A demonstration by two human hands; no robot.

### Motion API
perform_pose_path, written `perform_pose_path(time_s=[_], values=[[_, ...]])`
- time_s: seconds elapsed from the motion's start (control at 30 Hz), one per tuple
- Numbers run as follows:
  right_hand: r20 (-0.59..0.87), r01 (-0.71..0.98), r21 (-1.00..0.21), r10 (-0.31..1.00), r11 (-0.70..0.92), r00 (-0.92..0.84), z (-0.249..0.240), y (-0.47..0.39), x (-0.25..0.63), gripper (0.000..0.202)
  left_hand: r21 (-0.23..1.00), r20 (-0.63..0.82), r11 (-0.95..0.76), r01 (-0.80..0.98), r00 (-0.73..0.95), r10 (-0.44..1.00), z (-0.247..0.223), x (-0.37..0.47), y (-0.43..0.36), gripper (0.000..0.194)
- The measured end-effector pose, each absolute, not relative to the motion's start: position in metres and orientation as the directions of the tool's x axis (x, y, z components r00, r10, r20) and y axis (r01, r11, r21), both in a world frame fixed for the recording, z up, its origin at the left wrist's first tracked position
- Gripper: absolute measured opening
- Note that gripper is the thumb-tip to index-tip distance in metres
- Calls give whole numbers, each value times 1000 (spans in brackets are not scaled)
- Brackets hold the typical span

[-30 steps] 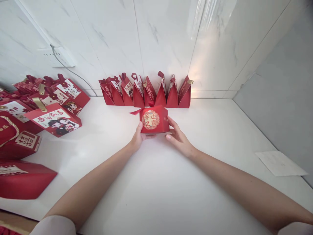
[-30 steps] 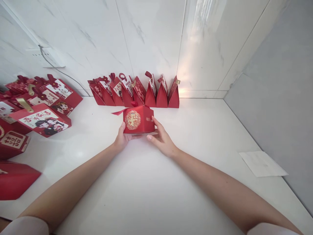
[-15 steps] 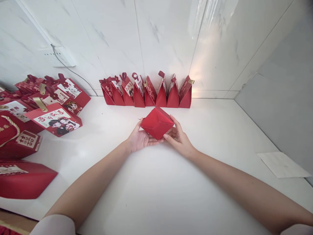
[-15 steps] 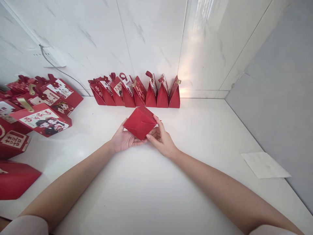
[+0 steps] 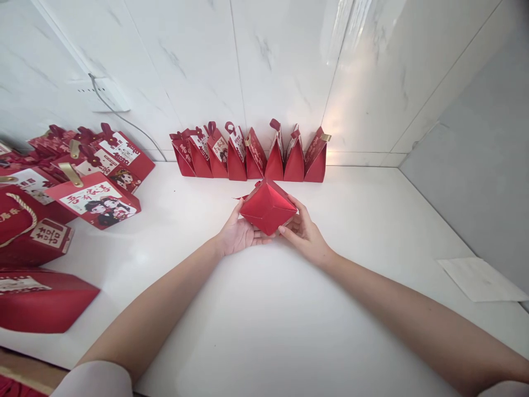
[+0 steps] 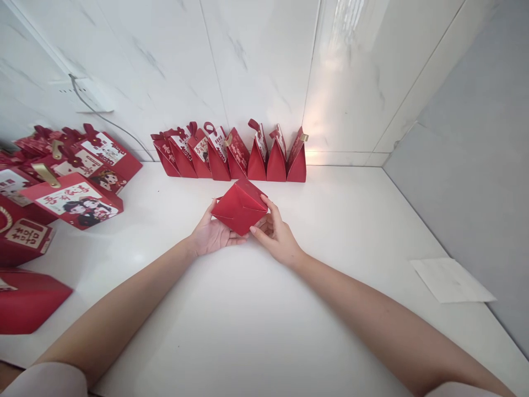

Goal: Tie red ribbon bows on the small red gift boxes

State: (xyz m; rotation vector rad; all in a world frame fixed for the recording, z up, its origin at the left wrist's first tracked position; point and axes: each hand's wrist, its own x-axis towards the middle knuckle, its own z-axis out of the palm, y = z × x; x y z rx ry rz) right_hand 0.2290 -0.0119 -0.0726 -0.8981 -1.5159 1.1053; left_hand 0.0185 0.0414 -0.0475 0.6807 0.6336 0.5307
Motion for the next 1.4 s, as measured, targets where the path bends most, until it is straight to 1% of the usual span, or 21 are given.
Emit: perform_pose_path(time_s=[0.13, 0.17, 0.23, 0.3, 0.33, 0.4, 0.53, 0.6, 0.67, 0.77, 0.87, 0.93, 0.97, 1.03, 1.1, 1.27, 1.4], values=[[316, 55, -942, 928, 332, -199, -72, -13, 229, 75, 714, -364, 659, -236, 679, 638, -48, 19, 42, 84], [333, 89, -932, 926, 352, -178, -71, -13, 230, 72, 716, -363, 655, -241, 673, 645, -49, 19, 42, 80], [383, 180, -897, 914, 403, -135, -71, -14, 230, 66, 733, -347, 622, -275, 635, 690, -51, 20, 43, 64], [441, 268, -850, 891, 454, -111, -71, -15, 231, 59, 768, -295, 544, -338, 567, 769, -53, 20, 43, 47], [470, 299, -825, 876, 480, -109, -72, -15, 231, 56, 785, -259, 499, -367, 537, 803, -54, 20, 42, 43], [528, 330, -779, 842, 534, -116, -74, -15, 231, 53, 804, -180, 437, -404, 534, 826, -54, 20, 40, 45], [609, 347, -713, 784, 609, -123, -76, -12, 231, 52, 860, -29, 329, -390, 606, 795, -52, 22, 34, 67], [622, 354, -697, 771, 623, -133, -76, -12, 232, 49, 893, -4, 266, -363, 585, 811, -53, 23, 32, 67], [610, 331, -709, 778, 622, -154, -73, -13, 233, 45, 906, -5, 236, -352, 548, 836, -55, 24, 31, 63], [528, 210, -812, 838, 545, -137, -70, -16, 232, 46, 904, 15, 204, -375, 505, 863, -60, 25, 31, 61], [351, 71, -932, 935, 355, -56, -69, -15, 231, 51, 906, 23, 198, -374, 511, 860, -62, 25, 32, 64], [230, -9, -973, 971, 230, -69, -71, -12, 231, 52, 911, 24, 202, -359, 536, 844, -61, 25, 31, 67], [196, -43, -980, 975, 193, -102, -72, -10, 231, 52, 914, 21, 206, -350, 548, 836, -59, 25, 31, 68], [182, -85, -982, 967, 170, -178, -73, -7, 233, 52, 917, 8, 219, -334, 563, 827, -57, 25, 31, 71], [195, -103, -979, 957, 176, -216, -74, -4, 236, 52, 915, -13, 242, -324, 575, 818, -54, 25, 31, 70], [200, -99, -978, 955, 182, -221, -75, -1, 240, 51, 910, -36, 268, -316, 584, 811, -52, 25, 31, 65], [205, -80, -978, 955, 192, -214, -75, 0, 240, 53, 915, -33, 262, -307, 590, 807, -51, 26, 31, 66]])
